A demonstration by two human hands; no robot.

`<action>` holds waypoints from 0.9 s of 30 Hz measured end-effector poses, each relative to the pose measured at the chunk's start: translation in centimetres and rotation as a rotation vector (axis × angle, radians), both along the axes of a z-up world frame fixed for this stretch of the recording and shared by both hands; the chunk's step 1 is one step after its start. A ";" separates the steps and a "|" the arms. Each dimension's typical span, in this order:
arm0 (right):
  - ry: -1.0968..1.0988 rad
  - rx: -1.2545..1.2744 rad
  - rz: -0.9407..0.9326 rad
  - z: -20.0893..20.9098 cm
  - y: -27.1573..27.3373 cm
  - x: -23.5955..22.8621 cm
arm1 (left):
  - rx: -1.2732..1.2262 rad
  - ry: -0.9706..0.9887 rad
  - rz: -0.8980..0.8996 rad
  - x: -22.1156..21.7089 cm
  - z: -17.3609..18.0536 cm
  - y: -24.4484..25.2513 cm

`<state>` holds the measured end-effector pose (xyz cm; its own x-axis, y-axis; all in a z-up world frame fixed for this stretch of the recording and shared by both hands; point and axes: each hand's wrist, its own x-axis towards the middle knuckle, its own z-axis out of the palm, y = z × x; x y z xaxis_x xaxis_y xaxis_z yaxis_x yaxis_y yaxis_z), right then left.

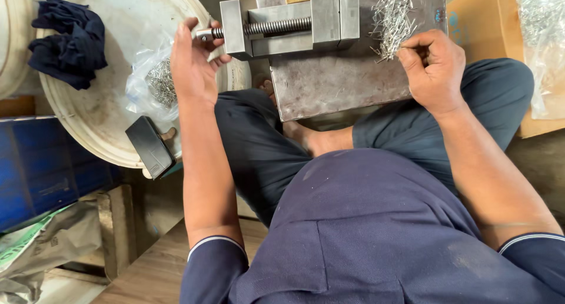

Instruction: The person sits on the floor and uses a manual screw press to assemble small metal pins. They pick up individual pins from a pile, place them into the press, and tighten the screw mechanism to process them.

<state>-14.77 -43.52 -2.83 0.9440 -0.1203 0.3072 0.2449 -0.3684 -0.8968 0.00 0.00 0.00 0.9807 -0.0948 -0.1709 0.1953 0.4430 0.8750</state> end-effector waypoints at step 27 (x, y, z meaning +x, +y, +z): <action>0.053 -0.102 -0.022 2.0 0.8 0.2 | 0.290 -0.385 0.402 -3.3 1.0 -2.8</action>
<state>-14.55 -42.72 -0.85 0.9569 -0.1117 0.2682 0.1887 -0.4629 -0.8661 -3.27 -2.79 1.05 0.9264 0.2920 0.2379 -0.2901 0.1503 0.9451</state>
